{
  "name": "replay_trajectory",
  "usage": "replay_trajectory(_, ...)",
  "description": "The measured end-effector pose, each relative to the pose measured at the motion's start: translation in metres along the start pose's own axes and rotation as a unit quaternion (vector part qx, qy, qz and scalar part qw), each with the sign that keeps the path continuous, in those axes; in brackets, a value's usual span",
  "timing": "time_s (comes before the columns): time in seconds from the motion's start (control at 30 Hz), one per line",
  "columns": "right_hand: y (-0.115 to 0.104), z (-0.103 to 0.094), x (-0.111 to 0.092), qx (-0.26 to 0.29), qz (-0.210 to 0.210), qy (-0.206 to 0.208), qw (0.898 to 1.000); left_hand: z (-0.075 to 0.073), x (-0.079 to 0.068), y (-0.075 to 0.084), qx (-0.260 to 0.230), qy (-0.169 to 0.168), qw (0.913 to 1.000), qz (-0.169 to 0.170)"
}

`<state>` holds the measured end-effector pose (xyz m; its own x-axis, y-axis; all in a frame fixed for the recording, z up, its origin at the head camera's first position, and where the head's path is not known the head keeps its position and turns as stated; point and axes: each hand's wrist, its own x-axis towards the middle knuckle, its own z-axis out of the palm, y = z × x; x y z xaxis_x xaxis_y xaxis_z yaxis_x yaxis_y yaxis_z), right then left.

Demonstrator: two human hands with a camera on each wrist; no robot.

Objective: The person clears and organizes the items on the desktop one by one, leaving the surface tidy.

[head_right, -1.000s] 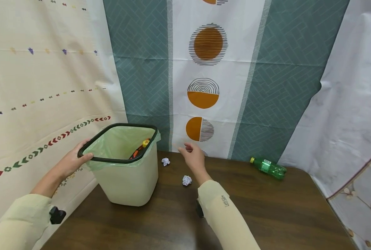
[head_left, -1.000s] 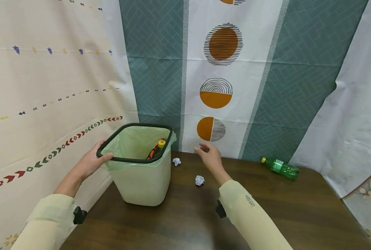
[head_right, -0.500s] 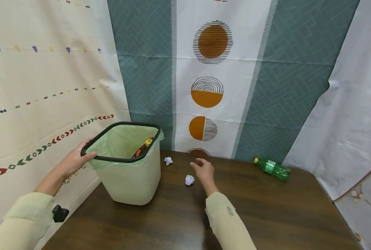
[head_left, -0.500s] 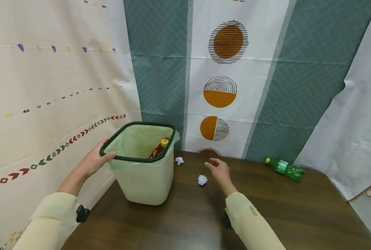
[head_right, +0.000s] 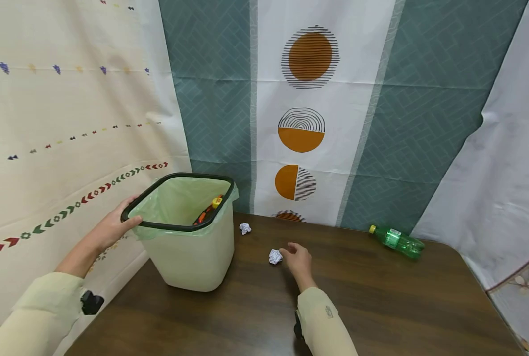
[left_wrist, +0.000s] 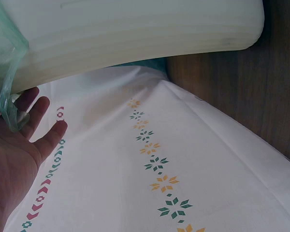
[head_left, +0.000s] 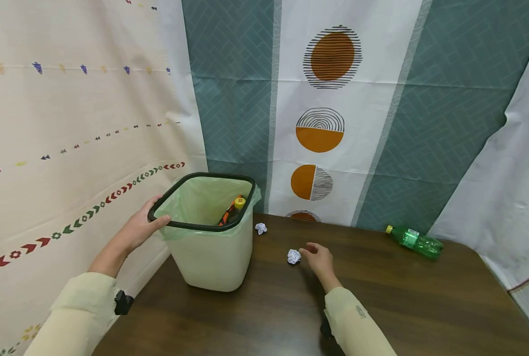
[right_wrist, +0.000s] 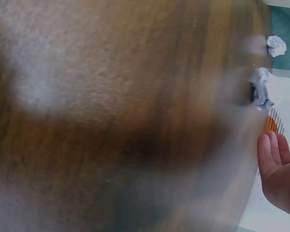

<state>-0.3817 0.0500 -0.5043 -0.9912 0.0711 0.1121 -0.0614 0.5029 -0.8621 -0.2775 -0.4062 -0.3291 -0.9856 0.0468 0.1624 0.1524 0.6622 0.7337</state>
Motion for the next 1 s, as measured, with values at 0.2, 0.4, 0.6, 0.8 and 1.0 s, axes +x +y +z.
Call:
replay_trajectory(0.2, 0.006, 0.004, 0.0, -0.008, 0.007, -0.001, 1.0, 0.0, 0.001, -0.001, 0.005, 0.003, 1.0, -0.001)
replay_trajectory(0.4, 0.006, 0.009, 0.002, -0.022, -0.002, -0.004, 1.0, 0.001, 0.001, -0.001, 0.006, 0.005, 1.0, 0.005)
replay_trajectory(0.6, 0.008, 0.014, 0.005, -0.021, -0.003, -0.009, 1.0, 0.0, 0.001, 0.001, 0.005, 0.007, 0.9999, 0.006)
replay_trajectory(0.8, 0.007, 0.019, 0.002, -0.027, -0.038, -0.016, 0.999, 0.001, -0.001, 0.002, 0.005, 0.005, 1.0, -0.006)
replay_trajectory(1.0, 0.008, 0.027, 0.003, -0.041, -0.05, -0.028, 0.997, 0.001, 0.0, 0.001, 0.006, 0.007, 1.0, -0.005)
